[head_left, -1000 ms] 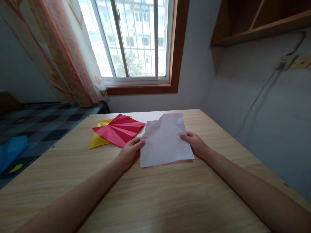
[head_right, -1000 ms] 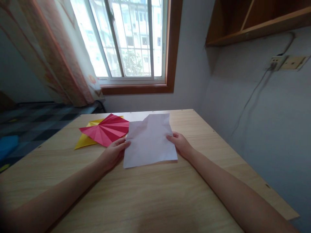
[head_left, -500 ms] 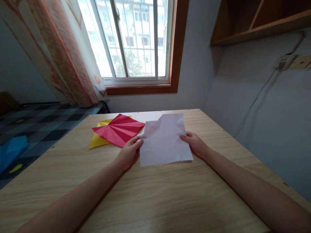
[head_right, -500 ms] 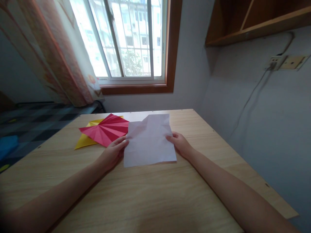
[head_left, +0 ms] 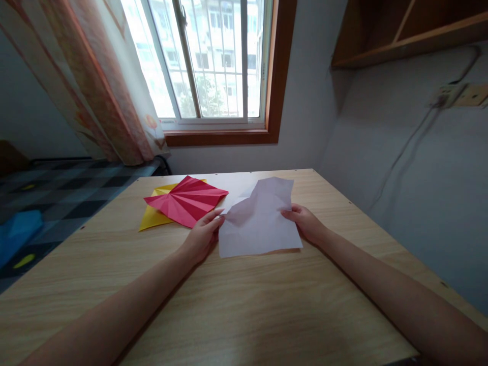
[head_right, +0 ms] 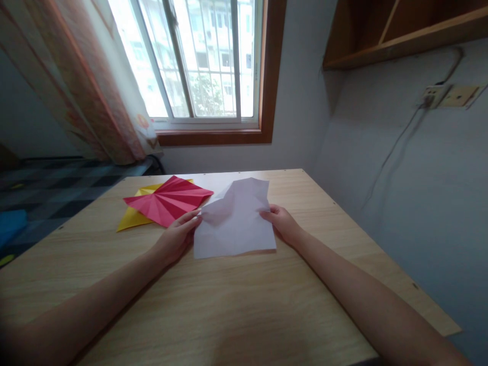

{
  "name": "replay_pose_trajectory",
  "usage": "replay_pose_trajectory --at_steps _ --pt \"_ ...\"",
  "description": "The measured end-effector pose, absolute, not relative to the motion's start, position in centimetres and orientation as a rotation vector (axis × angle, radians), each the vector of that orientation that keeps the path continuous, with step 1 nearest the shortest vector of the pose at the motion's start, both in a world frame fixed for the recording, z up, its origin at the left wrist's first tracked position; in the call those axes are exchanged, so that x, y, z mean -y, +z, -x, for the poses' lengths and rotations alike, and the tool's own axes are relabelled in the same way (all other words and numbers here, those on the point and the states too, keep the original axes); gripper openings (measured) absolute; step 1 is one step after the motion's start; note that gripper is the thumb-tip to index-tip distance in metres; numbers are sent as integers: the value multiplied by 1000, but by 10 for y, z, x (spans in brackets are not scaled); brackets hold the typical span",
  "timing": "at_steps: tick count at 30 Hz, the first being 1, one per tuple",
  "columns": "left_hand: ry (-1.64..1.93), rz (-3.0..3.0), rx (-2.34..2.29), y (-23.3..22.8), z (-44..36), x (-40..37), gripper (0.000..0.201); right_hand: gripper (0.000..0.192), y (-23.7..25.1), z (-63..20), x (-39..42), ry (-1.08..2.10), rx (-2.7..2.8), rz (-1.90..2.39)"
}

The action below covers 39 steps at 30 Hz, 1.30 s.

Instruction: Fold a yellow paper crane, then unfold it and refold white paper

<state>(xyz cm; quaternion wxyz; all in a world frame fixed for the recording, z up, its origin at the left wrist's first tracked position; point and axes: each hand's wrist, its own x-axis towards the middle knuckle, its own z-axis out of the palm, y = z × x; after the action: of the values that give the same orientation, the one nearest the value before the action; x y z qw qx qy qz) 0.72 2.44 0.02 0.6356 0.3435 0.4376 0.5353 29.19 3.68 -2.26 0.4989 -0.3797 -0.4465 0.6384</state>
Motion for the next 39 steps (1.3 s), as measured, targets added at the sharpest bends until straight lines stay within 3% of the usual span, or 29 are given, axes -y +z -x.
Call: replay_pose_trajectory --at_steps 39 --pt "1187 -794 -1020 3 -3 -27 16 23 -20 -297 -36 1431 1149 1023"
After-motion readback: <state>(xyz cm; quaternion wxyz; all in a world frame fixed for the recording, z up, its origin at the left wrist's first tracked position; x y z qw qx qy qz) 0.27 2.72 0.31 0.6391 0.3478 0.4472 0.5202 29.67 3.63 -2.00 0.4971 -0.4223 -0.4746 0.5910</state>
